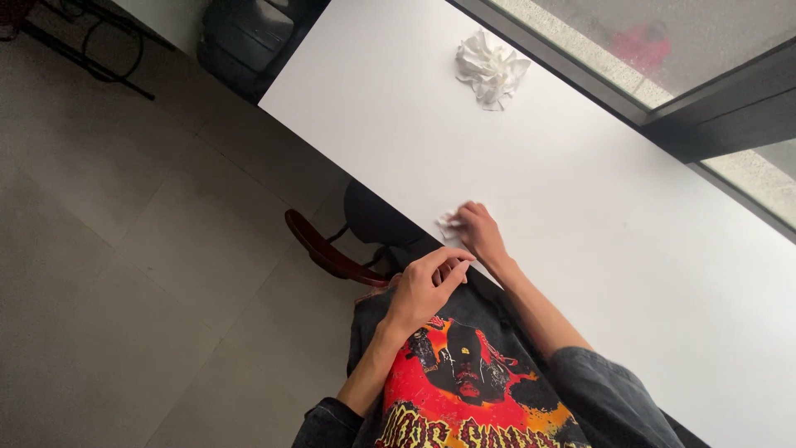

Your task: Wiping a white table and desk surface using a tissue

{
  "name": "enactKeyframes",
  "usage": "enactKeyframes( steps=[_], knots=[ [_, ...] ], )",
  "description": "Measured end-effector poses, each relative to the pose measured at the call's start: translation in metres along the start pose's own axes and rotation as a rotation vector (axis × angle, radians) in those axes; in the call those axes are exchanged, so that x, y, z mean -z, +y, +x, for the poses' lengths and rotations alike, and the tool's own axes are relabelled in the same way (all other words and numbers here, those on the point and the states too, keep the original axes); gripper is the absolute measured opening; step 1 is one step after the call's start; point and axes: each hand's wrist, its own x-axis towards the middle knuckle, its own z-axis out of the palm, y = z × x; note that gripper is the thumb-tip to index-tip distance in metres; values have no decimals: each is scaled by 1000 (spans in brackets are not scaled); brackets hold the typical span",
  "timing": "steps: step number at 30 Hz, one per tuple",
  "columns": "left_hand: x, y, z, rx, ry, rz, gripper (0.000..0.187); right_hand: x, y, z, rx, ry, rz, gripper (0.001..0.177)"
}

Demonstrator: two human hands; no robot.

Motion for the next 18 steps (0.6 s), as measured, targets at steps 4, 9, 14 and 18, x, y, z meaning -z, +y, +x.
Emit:
enactKeyframes(
  steps=[4,9,14,18],
  knots=[
    [-19,12,5,-31,-11,-4,16,66,-12,-76,-29,-63,18,23],
    [-50,15,13,-40,-124,10,21,107,35,-168,-135,-26,9,35],
    [-34,12,2,37,-238,109,27,96,12,-175,-221,80,44,36],
    [21,-12,-8,40,-165,76,23,66,-3,-144,-242,125,45,42]
  ],
)
